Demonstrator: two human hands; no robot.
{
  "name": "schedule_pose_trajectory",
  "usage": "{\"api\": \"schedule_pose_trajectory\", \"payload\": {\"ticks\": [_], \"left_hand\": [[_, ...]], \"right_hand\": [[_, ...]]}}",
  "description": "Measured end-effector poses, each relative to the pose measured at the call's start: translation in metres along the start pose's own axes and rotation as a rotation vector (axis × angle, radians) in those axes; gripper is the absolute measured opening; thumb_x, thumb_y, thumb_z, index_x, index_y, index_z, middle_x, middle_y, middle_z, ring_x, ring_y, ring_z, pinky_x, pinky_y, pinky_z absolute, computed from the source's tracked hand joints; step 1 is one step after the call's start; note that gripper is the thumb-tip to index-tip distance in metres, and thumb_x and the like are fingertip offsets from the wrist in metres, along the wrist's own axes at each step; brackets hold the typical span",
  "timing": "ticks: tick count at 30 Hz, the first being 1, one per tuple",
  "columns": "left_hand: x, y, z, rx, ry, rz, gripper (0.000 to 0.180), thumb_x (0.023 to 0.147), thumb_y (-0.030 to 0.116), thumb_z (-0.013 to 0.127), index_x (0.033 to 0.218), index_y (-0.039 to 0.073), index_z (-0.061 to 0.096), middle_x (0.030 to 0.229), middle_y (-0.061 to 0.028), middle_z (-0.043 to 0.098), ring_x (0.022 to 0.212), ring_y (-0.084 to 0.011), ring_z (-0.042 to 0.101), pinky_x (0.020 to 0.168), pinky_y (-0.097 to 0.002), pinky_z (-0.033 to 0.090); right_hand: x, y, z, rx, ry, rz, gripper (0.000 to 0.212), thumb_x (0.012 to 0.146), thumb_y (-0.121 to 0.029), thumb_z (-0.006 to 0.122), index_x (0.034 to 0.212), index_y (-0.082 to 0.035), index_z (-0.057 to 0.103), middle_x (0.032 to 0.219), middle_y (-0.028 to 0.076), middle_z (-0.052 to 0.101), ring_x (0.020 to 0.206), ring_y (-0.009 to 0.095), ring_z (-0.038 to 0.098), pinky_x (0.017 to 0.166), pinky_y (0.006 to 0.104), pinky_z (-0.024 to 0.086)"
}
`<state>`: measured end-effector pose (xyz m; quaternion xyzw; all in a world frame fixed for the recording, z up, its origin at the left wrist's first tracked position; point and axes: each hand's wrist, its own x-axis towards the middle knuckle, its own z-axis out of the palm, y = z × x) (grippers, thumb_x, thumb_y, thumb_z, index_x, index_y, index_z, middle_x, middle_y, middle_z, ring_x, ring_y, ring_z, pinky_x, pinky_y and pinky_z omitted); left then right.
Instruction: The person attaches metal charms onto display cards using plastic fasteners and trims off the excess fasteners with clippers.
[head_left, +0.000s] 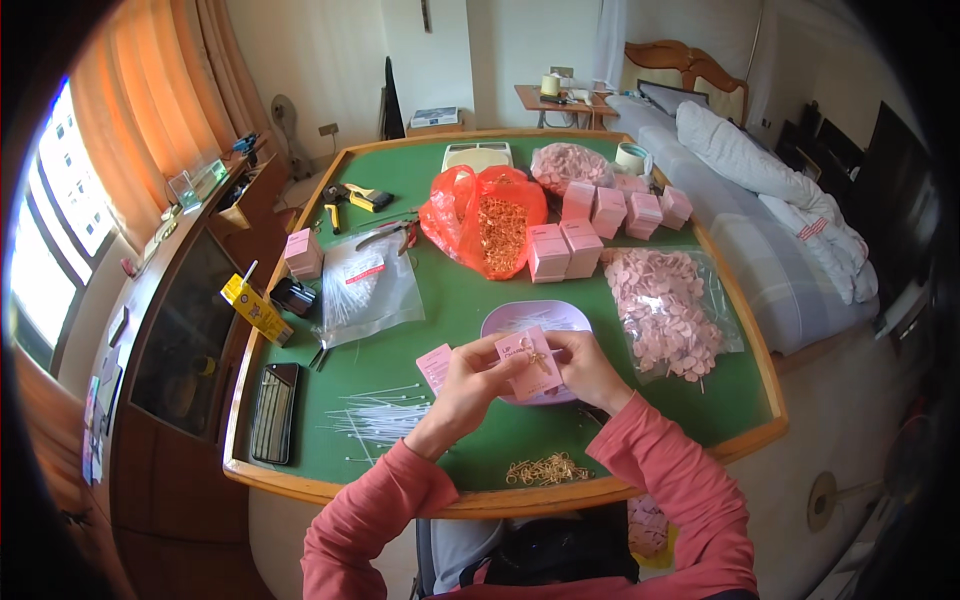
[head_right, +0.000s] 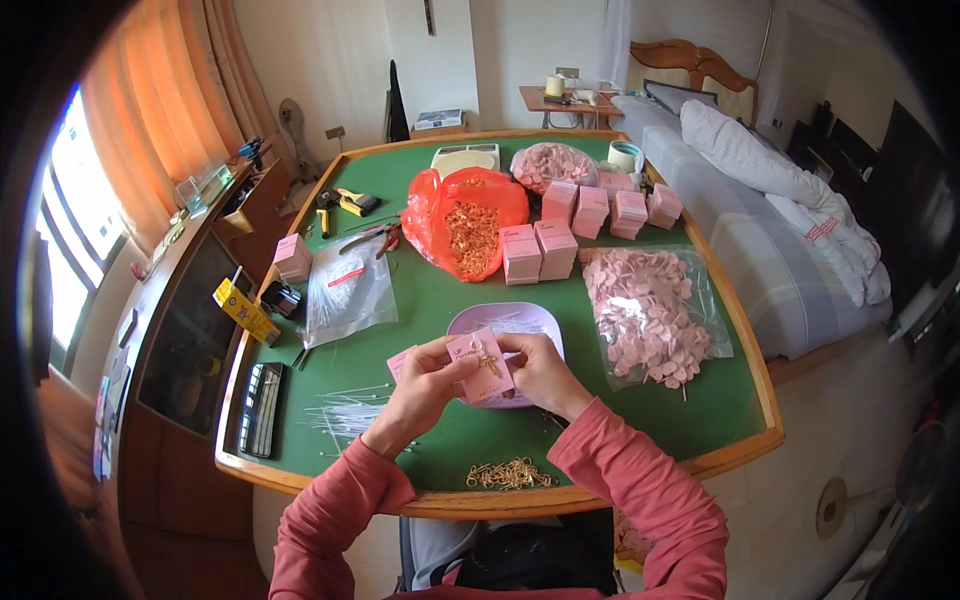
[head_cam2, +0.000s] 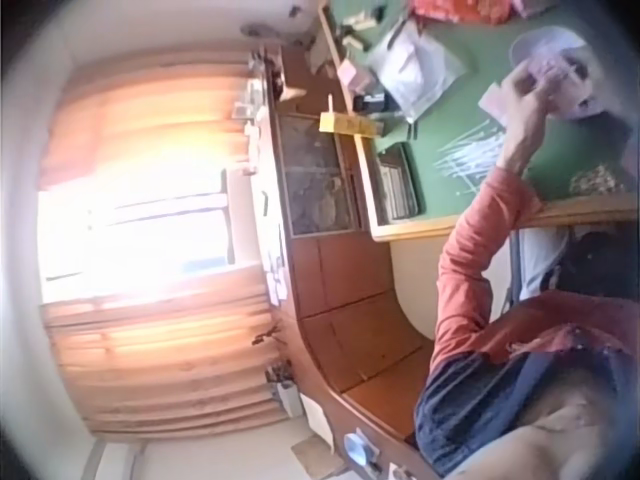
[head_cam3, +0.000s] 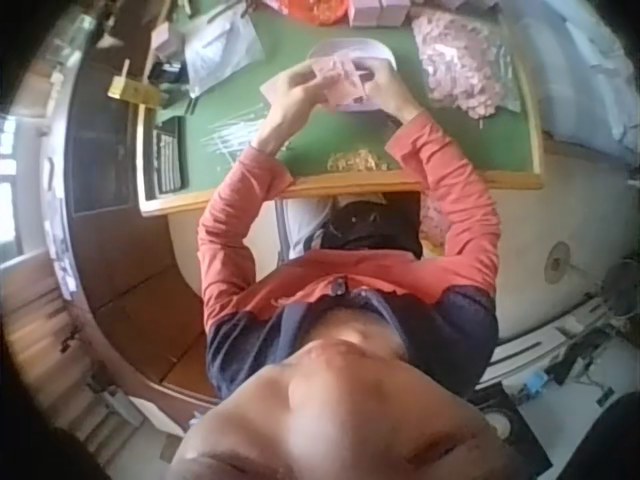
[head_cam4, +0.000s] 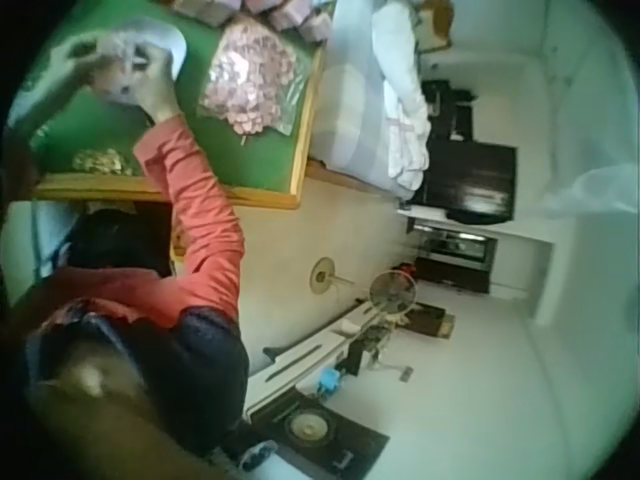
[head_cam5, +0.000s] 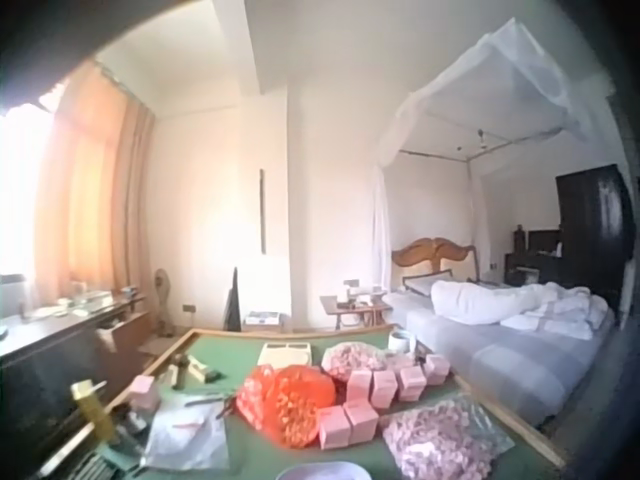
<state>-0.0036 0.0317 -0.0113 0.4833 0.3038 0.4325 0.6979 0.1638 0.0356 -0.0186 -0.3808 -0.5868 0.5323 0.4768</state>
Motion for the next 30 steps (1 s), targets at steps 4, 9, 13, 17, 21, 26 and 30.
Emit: {"api": "schedule_pose_trajectory", "payload": {"ticks": [4,9,13,17,21,26,30], "left_hand": [[-0.004,0.006,0.004,-0.021,0.004,0.053,0.03,0.086,0.007,0.054,0.114,-0.003,0.052,0.101,-0.0074,0.06,0.09,-0.0148,0.059,0.077,-0.0294,0.05],[-0.004,0.01,0.006,0.102,0.012,0.141,0.035,0.086,0.008,0.055,0.119,-0.003,0.049,0.106,-0.0075,0.059,0.094,-0.0141,0.057,0.079,-0.0291,0.049],[-0.004,0.013,0.009,0.07,0.043,0.2,0.035,0.086,0.009,0.055,0.119,-0.003,0.048,0.107,-0.008,0.058,0.094,-0.0147,0.057,0.08,-0.0292,0.049],[-0.002,0.013,0.01,0.004,0.093,0.238,0.033,0.087,0.007,0.053,0.118,-0.002,0.047,0.104,-0.008,0.058,0.094,-0.0155,0.058,0.08,-0.0296,0.049],[0.002,0.006,0.014,-0.238,0.007,0.145,0.031,0.087,0.006,0.051,0.118,-0.001,0.046,0.103,-0.007,0.057,0.094,-0.0148,0.057,0.081,-0.03,0.049],[0.004,0.001,0.021,-0.067,0.09,0.143,0.034,0.087,0.007,0.052,0.119,-0.001,0.046,0.103,-0.0054,0.056,0.095,-0.0138,0.055,0.081,-0.0287,0.047],[0.011,-0.013,0.006,0.337,0.232,0.537,0.03,0.084,0.01,0.057,0.111,-0.001,0.054,0.1,-0.0085,0.058,0.089,-0.0113,0.056,0.066,-0.0233,0.046]], "right_hand": [[0.002,0.008,-0.009,-0.165,0.009,-0.083,0.015,0.076,0.007,0.052,0.086,0.0,0.061,0.071,0.004,0.061,0.06,0.009,0.057,0.051,0.0236,0.046],[-0.001,0.0,-0.009,-0.61,0.063,-0.117,0.006,0.071,0.001,0.058,0.075,-0.001,0.062,0.054,0.008,0.054,0.054,0.01,0.055,0.049,0.0248,0.043],[-0.003,0.002,-0.008,-0.595,0.146,-0.177,0.012,0.076,-0.004,0.058,0.086,-0.001,0.062,0.067,0.007,0.06,0.053,0.011,0.055,0.05,0.0255,0.044],[-0.002,-0.01,-0.005,0.295,0.09,0.212,0.025,0.083,-0.01,0.057,0.106,0.0,0.055,0.094,0.006,0.06,0.068,0.011,0.058,0.062,0.025,0.047],[-0.005,-0.012,0.015,0.77,0.022,0.202,0.023,0.084,-0.01,0.058,0.106,-0.003,0.055,0.096,0.005,0.059,0.083,0.01,0.057,0.074,0.0236,0.047],[-0.003,-0.007,0.006,0.213,0.254,-0.124,0.006,0.08,0.003,0.058,0.084,-0.001,0.058,0.08,0.006,0.062,0.072,0.013,0.06,0.067,0.0244,0.048],[-0.002,-0.02,-0.005,-0.533,0.303,-0.641,0.009,0.073,0.004,0.061,0.077,-0.004,0.058,0.076,0.007,0.062,0.069,0.02,0.061,0.063,0.0269,0.047]]}}
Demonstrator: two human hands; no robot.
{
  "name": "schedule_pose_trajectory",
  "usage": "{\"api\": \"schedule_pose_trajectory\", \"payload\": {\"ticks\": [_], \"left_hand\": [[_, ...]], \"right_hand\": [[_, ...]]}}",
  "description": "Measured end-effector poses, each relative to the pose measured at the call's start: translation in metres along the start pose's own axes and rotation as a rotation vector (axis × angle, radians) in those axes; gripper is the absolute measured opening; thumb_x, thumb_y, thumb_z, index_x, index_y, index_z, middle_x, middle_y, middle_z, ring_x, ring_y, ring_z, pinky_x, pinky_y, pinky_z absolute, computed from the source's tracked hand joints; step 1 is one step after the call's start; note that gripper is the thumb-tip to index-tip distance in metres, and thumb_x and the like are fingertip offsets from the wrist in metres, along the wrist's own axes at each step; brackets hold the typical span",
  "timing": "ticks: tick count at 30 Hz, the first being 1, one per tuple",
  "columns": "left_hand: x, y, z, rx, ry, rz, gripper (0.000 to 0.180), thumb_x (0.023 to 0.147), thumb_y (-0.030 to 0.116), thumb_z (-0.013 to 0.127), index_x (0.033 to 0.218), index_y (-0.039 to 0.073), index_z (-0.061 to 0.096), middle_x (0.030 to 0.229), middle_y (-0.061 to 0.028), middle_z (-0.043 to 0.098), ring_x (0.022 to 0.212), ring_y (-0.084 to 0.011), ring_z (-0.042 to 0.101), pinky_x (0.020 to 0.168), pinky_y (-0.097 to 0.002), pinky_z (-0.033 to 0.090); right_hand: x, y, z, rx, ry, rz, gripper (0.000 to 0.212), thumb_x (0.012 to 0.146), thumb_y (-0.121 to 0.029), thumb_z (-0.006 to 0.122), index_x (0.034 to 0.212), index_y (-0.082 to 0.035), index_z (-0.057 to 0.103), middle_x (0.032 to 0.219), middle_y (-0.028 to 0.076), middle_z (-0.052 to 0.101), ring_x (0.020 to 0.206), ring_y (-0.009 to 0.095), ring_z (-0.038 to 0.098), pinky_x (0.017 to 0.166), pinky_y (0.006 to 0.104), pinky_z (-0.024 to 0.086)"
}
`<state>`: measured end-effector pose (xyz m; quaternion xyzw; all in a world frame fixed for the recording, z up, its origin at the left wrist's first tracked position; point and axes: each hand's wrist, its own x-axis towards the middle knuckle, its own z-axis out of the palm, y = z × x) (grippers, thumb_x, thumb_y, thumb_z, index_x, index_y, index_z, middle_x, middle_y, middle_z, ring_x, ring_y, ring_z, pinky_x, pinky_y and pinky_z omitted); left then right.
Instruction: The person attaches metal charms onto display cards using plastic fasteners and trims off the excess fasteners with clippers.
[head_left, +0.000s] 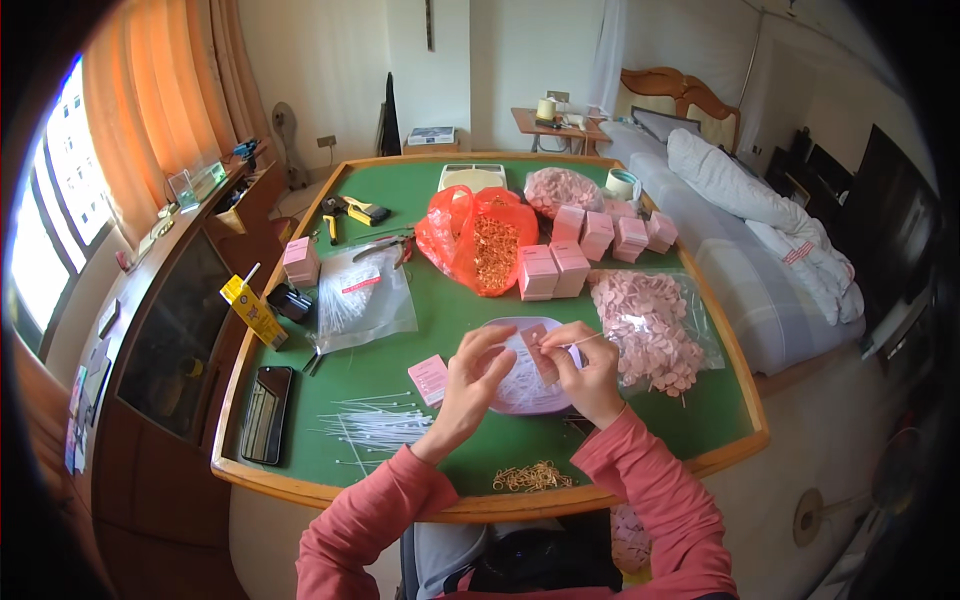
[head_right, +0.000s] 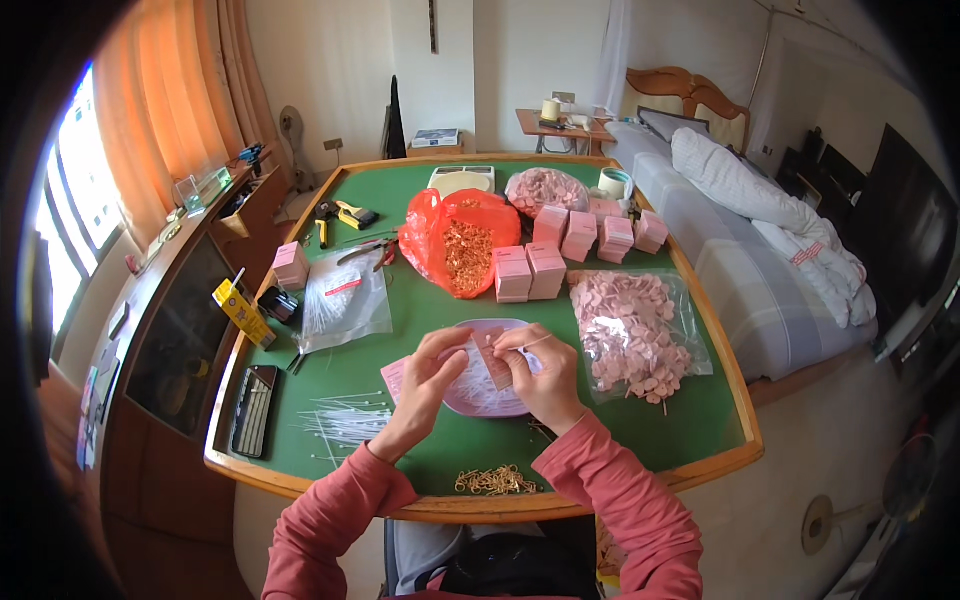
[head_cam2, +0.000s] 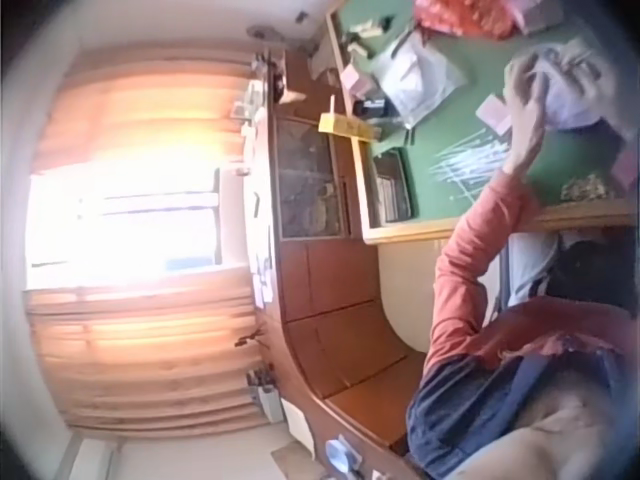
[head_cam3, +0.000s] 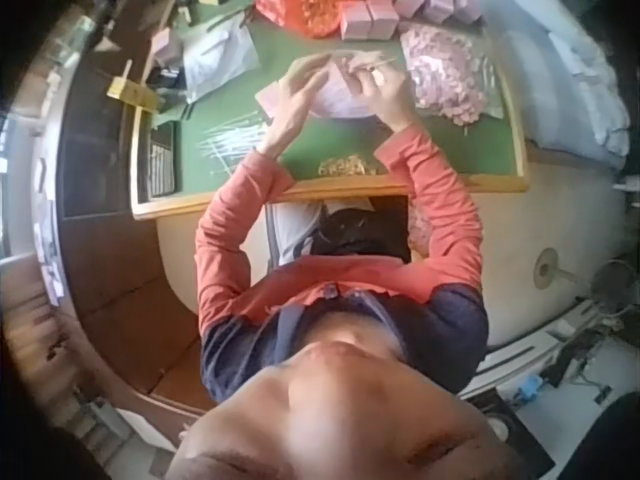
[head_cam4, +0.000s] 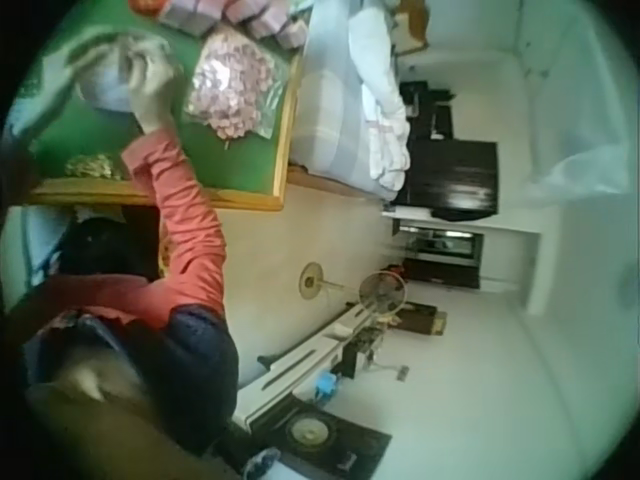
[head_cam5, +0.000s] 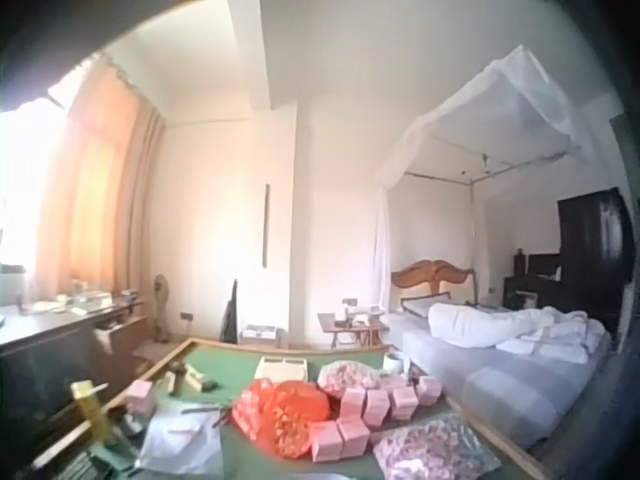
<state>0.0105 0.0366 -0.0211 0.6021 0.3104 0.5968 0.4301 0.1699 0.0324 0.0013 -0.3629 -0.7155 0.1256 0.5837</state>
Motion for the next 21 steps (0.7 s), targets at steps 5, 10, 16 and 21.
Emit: {"api": "schedule_pose_trajectory", "payload": {"ticks": [5,10,16,21], "left_hand": [[-0.001,0.013,0.005,-0.168,-0.192,-0.394,0.033,0.082,0.006,0.06,0.112,-0.005,0.053,0.097,-0.0079,0.061,0.09,-0.0127,0.057,0.077,-0.0253,0.047],[-0.006,0.008,0.01,0.049,-0.086,-0.321,0.03,0.082,0.004,0.059,0.11,-0.004,0.054,0.087,-0.0064,0.064,0.08,-0.0102,0.061,0.068,-0.0229,0.05],[-0.001,0.001,0.017,0.134,-0.023,-0.049,0.021,0.08,0.005,0.059,0.099,-0.004,0.058,0.079,-0.0044,0.063,0.068,-0.0085,0.06,0.056,-0.0206,0.048],[0.005,0.009,0.007,0.185,-0.235,-0.251,0.021,0.08,0.007,0.059,0.098,-0.004,0.059,0.08,-0.003,0.061,0.068,-0.0088,0.058,0.056,-0.0214,0.046]], "right_hand": [[-0.004,0.002,0.0,-0.159,-0.065,-0.146,0.01,0.071,0.003,0.061,0.075,-0.006,0.058,0.076,0.005,0.062,0.071,0.023,0.059,0.064,0.0304,0.046],[-0.009,-0.003,0.002,-0.309,-0.118,-0.071,0.01,0.07,0.003,0.06,0.074,-0.006,0.057,0.073,0.005,0.061,0.072,0.023,0.058,0.066,0.0315,0.045],[-0.007,0.002,0.005,0.094,-0.009,0.324,0.006,0.071,0.006,0.058,0.07,0.0,0.058,0.07,0.009,0.064,0.064,0.017,0.062,0.062,0.0257,0.048],[-0.007,-0.004,0.002,-0.225,-0.024,0.07,0.007,0.072,0.001,0.059,0.069,-0.005,0.057,0.069,0.004,0.063,0.063,0.02,0.059,0.065,0.0292,0.042]]}}
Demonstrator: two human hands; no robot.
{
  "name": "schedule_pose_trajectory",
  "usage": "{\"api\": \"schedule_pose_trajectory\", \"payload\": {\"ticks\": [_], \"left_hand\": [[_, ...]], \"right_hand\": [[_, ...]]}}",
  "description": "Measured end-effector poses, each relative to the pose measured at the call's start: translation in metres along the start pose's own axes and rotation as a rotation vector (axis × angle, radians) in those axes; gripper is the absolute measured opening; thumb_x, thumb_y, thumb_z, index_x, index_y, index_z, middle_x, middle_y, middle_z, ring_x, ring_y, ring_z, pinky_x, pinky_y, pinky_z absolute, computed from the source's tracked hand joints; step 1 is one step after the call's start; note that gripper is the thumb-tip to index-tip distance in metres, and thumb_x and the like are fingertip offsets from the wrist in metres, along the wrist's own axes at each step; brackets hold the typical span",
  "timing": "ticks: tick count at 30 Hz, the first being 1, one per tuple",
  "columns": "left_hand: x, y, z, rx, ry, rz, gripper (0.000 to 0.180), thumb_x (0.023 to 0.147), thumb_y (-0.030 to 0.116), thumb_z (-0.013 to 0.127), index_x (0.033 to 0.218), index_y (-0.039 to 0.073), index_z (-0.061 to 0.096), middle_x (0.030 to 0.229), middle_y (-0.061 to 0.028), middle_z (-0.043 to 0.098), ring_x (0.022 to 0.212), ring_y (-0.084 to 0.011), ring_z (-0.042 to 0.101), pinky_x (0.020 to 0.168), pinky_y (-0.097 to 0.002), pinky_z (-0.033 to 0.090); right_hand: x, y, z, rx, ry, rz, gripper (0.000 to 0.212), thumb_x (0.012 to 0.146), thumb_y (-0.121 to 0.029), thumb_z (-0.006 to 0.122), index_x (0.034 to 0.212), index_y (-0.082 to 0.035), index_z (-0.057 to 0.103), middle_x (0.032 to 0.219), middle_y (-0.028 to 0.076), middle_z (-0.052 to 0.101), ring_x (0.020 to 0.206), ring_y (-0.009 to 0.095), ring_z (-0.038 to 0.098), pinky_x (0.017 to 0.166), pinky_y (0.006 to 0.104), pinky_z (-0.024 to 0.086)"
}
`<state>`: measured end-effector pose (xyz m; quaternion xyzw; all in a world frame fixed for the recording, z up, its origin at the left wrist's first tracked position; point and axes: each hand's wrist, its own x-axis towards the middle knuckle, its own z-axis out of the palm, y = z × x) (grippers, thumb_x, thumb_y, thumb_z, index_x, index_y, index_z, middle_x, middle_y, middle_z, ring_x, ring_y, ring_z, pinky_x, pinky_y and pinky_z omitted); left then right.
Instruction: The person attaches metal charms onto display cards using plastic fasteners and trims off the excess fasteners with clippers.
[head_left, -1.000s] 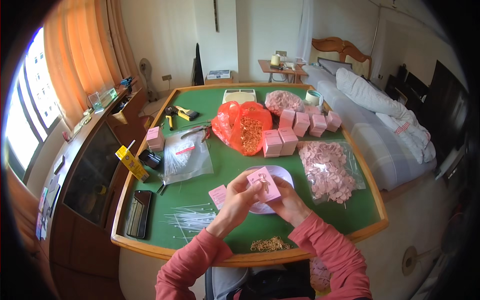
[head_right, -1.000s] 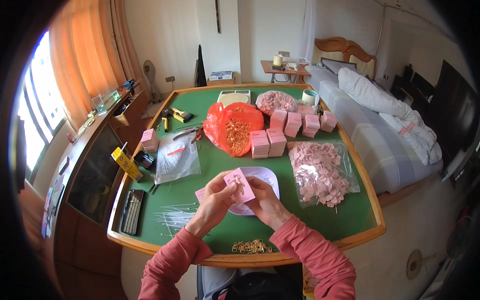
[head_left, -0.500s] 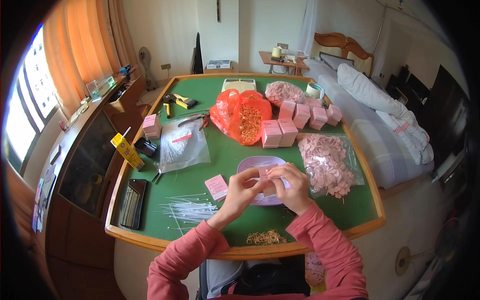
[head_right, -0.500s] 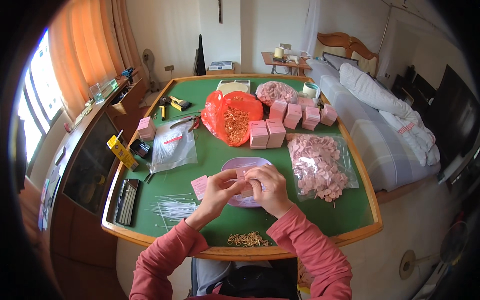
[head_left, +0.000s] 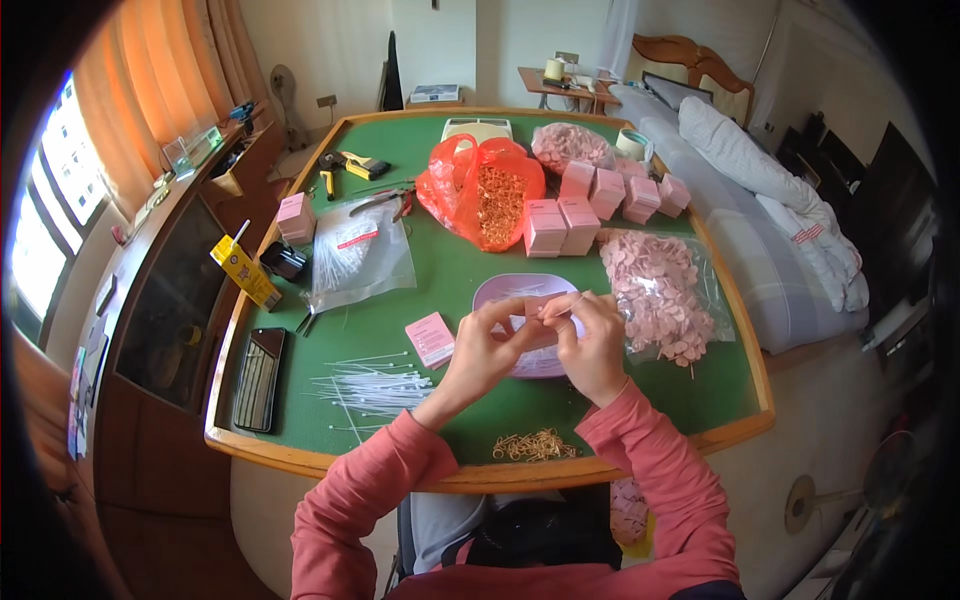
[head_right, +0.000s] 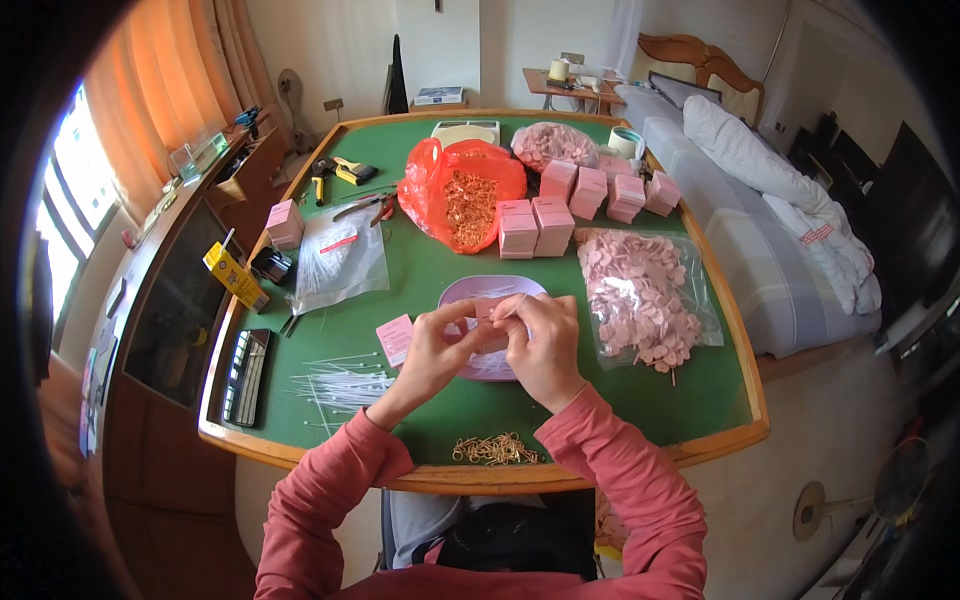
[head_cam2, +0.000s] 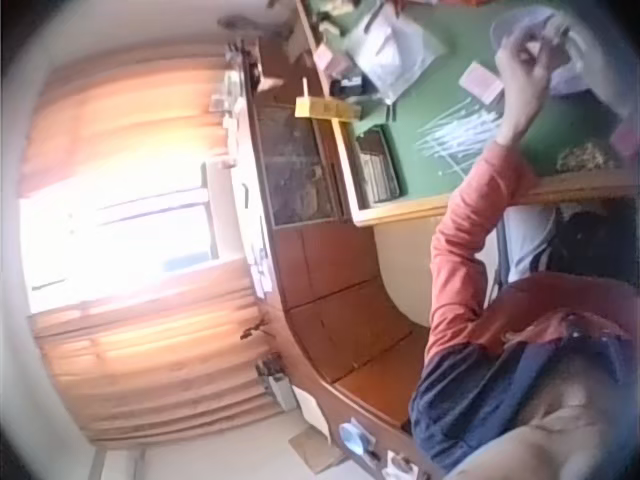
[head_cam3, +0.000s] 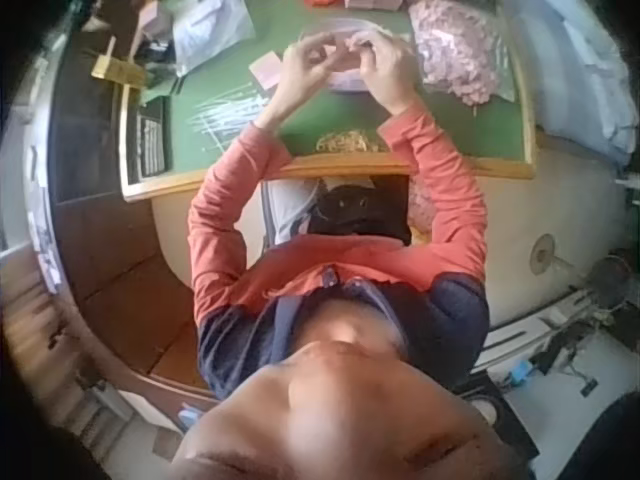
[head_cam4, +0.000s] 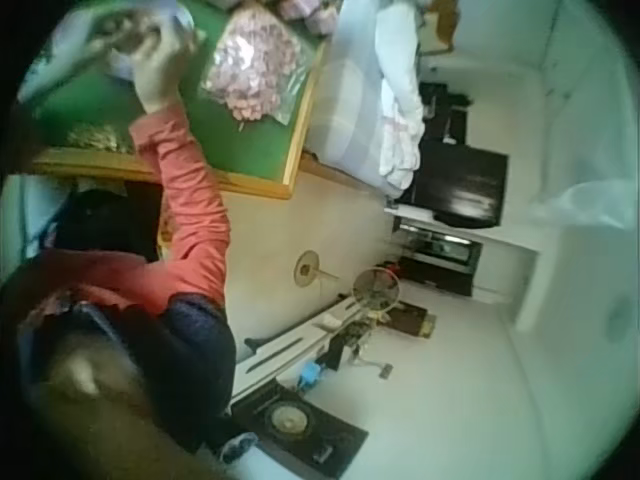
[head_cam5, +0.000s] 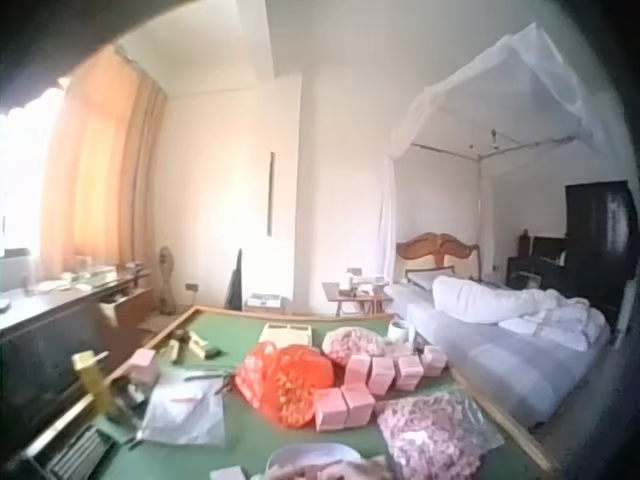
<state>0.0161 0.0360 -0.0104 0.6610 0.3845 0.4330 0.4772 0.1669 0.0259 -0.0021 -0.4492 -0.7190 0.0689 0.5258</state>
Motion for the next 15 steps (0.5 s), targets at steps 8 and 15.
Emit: {"api": "schedule_pose_trajectory", "payload": {"ticks": [8,15], "left_hand": [[0.0,-0.015,0.004,-0.12,0.146,0.153,0.025,0.078,0.004,0.059,0.101,-0.005,0.058,0.081,-0.0094,0.064,0.072,-0.0145,0.062,0.057,-0.0249,0.05],[-0.006,-0.01,0.007,-0.209,0.158,0.059,0.024,0.078,0.001,0.059,0.102,-0.005,0.057,0.082,-0.0092,0.064,0.073,-0.0131,0.063,0.061,-0.0256,0.052]], "right_hand": [[0.001,-0.004,0.003,0.123,0.005,0.059,0.005,0.075,-0.002,0.063,0.078,-0.003,0.06,0.075,0.007,0.064,0.072,0.018,0.061,0.065,0.0266,0.045],[-0.008,-0.003,0.01,0.07,0.085,-0.03,0.003,0.078,-0.002,0.062,0.08,0.0,0.06,0.078,0.007,0.064,0.073,0.017,0.061,0.066,0.0253,0.046]]}}
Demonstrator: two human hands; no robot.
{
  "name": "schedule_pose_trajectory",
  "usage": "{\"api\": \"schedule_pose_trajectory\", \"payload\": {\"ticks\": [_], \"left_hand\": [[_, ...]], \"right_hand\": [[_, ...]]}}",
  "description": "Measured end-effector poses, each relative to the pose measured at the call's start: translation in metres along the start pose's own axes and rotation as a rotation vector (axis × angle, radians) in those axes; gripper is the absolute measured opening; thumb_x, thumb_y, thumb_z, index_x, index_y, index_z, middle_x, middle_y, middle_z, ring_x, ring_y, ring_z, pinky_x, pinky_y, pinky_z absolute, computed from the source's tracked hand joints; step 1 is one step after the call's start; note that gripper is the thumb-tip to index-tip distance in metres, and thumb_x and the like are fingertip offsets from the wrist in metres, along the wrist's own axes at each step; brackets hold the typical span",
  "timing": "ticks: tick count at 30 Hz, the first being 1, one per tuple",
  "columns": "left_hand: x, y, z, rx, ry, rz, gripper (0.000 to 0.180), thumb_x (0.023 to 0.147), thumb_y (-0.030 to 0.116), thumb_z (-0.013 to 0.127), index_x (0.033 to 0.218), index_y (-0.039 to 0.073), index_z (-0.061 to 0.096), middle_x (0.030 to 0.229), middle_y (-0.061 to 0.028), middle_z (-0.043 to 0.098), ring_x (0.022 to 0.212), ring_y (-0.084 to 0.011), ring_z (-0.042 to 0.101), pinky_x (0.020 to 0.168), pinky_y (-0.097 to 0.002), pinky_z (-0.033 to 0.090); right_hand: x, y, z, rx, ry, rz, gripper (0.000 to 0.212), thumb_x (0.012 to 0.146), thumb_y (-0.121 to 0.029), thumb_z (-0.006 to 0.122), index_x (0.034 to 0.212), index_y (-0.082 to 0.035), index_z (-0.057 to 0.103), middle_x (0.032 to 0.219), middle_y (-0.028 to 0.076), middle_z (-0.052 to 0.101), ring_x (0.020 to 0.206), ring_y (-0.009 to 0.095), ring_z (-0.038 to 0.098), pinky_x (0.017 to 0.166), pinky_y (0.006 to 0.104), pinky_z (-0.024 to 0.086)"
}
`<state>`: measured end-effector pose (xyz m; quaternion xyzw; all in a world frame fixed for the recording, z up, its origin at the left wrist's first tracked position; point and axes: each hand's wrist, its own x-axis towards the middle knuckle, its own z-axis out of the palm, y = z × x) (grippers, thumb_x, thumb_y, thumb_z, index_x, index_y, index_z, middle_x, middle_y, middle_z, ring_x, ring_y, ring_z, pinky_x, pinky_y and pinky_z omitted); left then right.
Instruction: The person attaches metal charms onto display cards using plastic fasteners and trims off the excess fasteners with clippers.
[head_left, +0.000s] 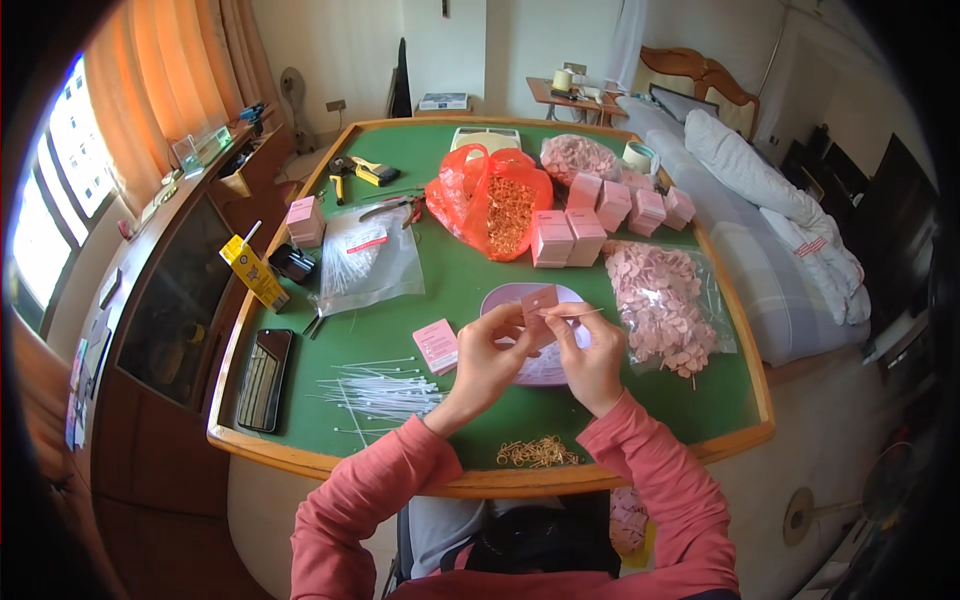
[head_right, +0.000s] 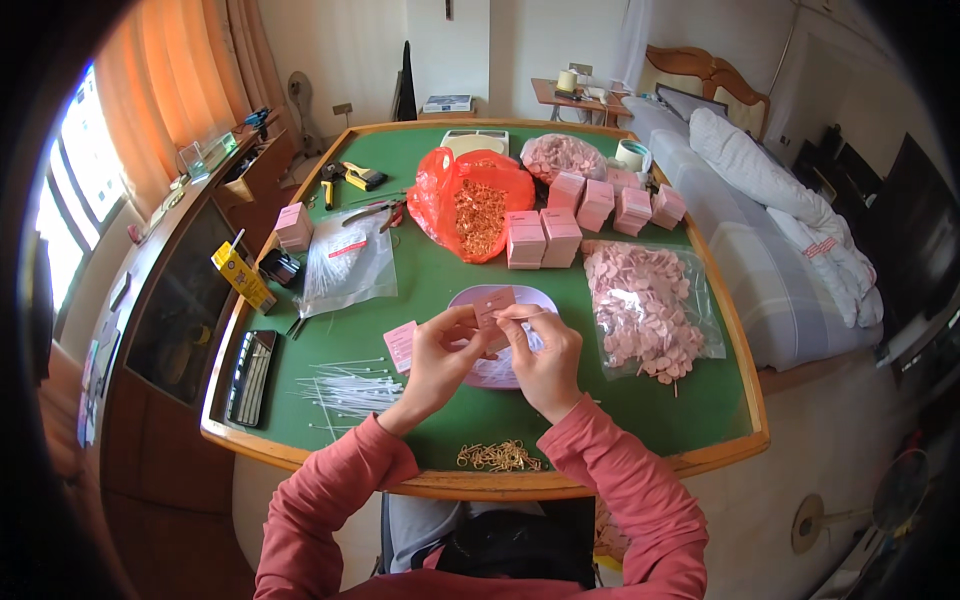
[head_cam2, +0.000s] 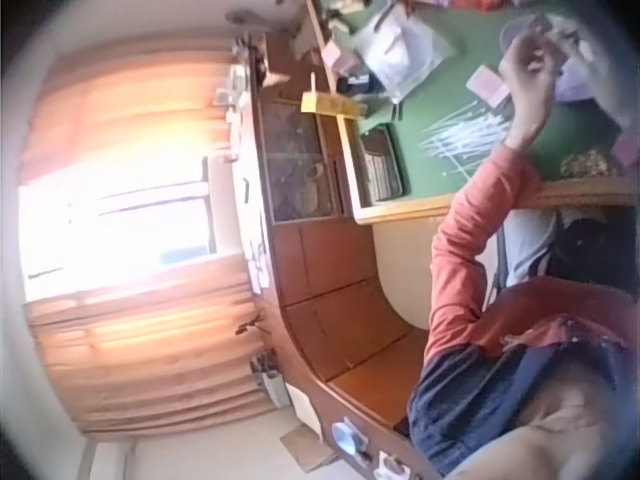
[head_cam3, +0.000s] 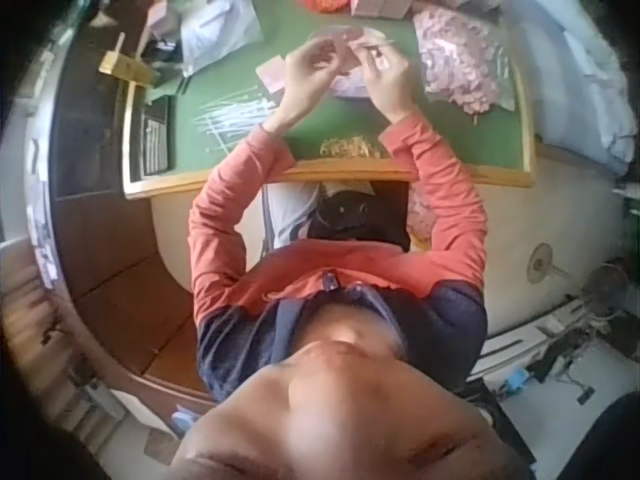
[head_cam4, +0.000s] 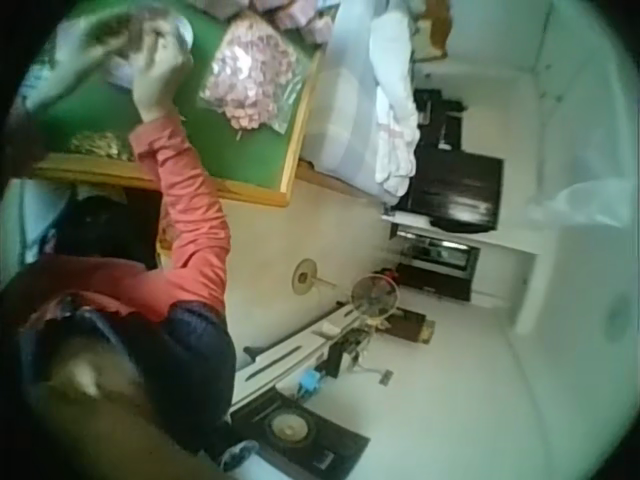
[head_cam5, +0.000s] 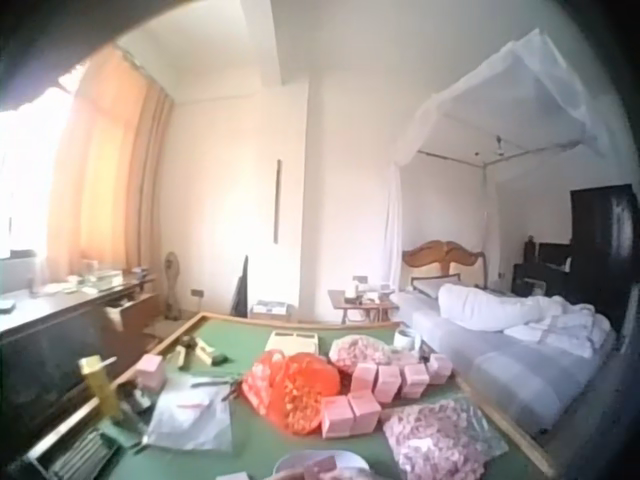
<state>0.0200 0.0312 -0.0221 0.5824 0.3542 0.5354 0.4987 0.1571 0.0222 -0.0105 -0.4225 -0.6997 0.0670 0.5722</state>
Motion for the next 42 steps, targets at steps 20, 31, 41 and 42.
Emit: {"api": "schedule_pose_trajectory", "payload": {"ticks": [20,31,41,42], "left_hand": [[0.0,-0.005,0.003,0.333,0.096,0.237,0.025,0.078,-0.004,0.058,0.103,0.0,0.058,0.084,-0.0111,0.059,0.073,-0.0194,0.063,0.062,-0.0277,0.053],[0.0,-0.009,0.004,0.445,0.109,0.408,0.03,0.075,-0.008,0.055,0.104,0.0,0.057,0.084,-0.0125,0.058,0.073,-0.0234,0.062,0.064,-0.0292,0.054],[-0.002,-0.004,0.004,0.398,0.098,0.29,0.032,0.075,-0.007,0.056,0.106,0.0,0.057,0.086,-0.0108,0.057,0.075,-0.0195,0.062,0.061,-0.0271,0.054],[-0.002,-0.005,0.004,0.397,0.099,0.29,0.032,0.075,-0.007,0.056,0.106,0.0,0.057,0.086,-0.0108,0.057,0.075,-0.0195,0.062,0.061,-0.0271,0.054]], "right_hand": [[0.01,0.005,-0.01,0.873,-0.253,1.022,0.005,0.09,-0.015,0.049,0.09,-0.011,0.051,0.091,0.003,0.062,0.083,0.013,0.059,0.068,0.024,0.039],[0.006,-0.001,-0.007,1.139,-0.063,1.055,0.003,0.088,-0.009,0.05,0.088,-0.006,0.05,0.093,0.005,0.056,0.092,0.017,0.057,0.084,0.0306,0.044],[0.004,0.008,-0.006,1.113,-0.105,1.01,0.004,0.087,-0.009,0.051,0.09,-0.007,0.051,0.094,0.005,0.057,0.09,0.016,0.056,0.085,0.0311,0.041],[0.004,0.008,-0.006,1.131,-0.112,1.019,0.005,0.087,-0.01,0.052,0.09,-0.007,0.051,0.094,0.005,0.057,0.093,0.017,0.056,0.088,0.0324,0.04]]}}
